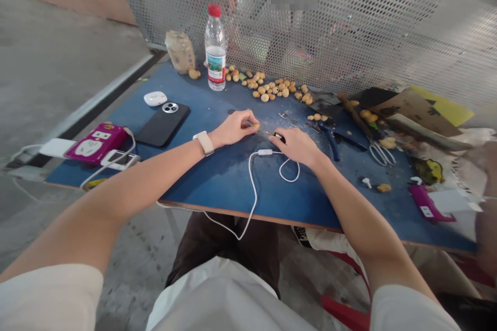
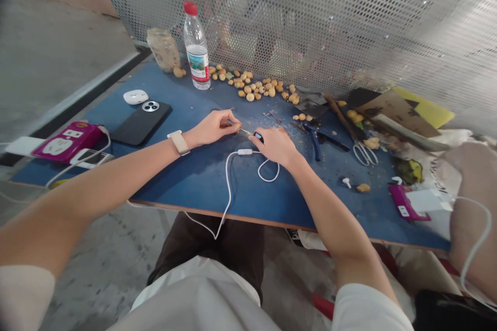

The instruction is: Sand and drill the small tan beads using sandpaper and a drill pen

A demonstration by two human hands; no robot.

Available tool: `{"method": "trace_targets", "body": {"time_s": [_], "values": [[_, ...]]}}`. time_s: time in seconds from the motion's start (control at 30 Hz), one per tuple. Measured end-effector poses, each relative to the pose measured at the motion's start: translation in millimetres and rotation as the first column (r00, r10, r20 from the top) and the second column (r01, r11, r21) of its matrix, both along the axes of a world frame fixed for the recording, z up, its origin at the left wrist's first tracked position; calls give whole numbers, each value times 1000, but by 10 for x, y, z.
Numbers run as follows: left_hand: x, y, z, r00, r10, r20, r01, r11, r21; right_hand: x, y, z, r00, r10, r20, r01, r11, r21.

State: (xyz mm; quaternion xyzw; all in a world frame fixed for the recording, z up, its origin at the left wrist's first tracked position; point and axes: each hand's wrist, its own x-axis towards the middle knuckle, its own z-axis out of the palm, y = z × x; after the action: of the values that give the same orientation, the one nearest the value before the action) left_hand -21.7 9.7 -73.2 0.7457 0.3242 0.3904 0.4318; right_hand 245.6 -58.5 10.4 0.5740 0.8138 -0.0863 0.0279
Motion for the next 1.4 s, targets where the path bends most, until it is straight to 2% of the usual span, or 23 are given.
{"method": "trace_targets", "body": {"time_s": [0.33,0.63,0.93,1.4], "values": [[-5,11,-10,1000,8,-30,-7,999,36,-33,-24,49,1000,-7,24,7,1000,-13],[-5,12,-21,1000,-3,10,2,999,53,3,6,-10,1000,-7,-4,7,1000,-7],[-3,-2,-17,999,29,-33,-27,998,63,65,30,-75,1000,10,-28,-10,1000,12],[5,5,-27,1000,13,-12,-12,997,75,110,66,-152,986,45,-161,-46,999,-3]]}}
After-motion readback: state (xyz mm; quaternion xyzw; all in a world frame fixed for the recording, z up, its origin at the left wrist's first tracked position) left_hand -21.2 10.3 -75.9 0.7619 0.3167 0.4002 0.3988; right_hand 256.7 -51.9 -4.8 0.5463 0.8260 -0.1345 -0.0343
